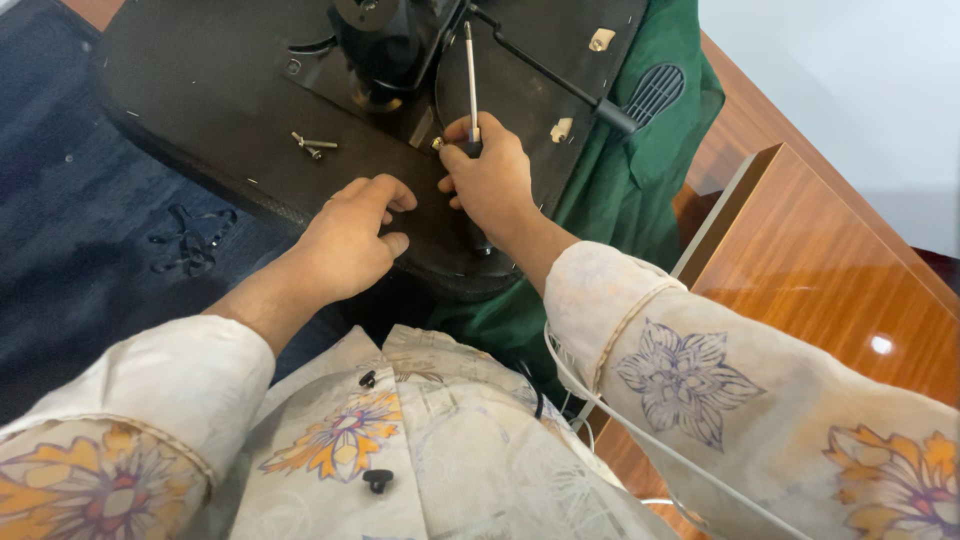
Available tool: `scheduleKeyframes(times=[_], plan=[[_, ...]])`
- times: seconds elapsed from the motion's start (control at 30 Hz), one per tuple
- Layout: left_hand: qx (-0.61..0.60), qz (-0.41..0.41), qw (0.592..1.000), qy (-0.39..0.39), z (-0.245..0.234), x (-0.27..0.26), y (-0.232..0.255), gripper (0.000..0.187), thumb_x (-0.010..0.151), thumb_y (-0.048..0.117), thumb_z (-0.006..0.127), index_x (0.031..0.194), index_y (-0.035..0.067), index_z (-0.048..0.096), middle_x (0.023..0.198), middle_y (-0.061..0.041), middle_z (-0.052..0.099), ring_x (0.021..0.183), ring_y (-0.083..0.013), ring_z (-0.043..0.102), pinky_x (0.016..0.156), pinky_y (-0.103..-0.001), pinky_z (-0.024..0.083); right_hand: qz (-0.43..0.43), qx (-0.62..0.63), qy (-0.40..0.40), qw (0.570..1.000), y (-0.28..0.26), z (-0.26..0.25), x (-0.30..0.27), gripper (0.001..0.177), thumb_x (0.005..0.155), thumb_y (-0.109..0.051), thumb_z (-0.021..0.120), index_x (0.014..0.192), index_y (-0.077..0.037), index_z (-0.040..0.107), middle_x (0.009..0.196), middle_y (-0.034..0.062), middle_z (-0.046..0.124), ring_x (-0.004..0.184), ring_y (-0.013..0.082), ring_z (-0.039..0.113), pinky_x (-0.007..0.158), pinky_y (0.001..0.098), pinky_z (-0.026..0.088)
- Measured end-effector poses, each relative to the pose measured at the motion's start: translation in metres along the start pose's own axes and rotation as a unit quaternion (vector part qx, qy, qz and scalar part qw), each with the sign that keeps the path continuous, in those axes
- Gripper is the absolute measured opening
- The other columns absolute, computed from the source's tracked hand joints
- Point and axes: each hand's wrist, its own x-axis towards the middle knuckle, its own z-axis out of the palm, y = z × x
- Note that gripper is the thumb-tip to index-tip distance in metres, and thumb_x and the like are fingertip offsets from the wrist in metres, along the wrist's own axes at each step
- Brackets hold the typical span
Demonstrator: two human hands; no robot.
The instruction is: The person uses a screwdriver to remove screws from the underside of an overturned chair. They loosen and remove several screws from the base and central column, placing them on the chair seat. The chair remains upside down throughout the clip.
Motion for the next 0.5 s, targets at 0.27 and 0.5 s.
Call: scheduleKeyframes(times=[0.27,0.5], plan=[[-0.001,0.015,1.0,0.009,0.002,0.001,-0.003,0.041,0.084,0.008,0.073,0.124,0.01,0.062,0.128,-0.01,0.063,0.116,-0.027,0.064,0.101,-0.041,0.05,-0.127,-0.144,0.033,0.981,0.016,0.007,0.011,0.017,0.086,-0.017,0.076,0.099,-0.007,0.069,0.087,0.0076,0.072,0.069,0.0177,0.069,0.063,0.0331,0.057],[-0.006,0.025,1.0,0.016,0.003,-0.001,-0.005,0.041,0.084,0.007,0.073,0.123,0.01,0.062,0.127,-0.01,0.063,0.116,-0.027,0.064,0.101,-0.041,0.05,-0.127,-0.139,0.072,0.979,0.009,0.011,0.009,0.017,0.093,-0.023,0.071,0.098,-0.007,0.069,0.084,0.0066,0.073,0.074,0.0194,0.072,0.069,0.0361,0.057]])
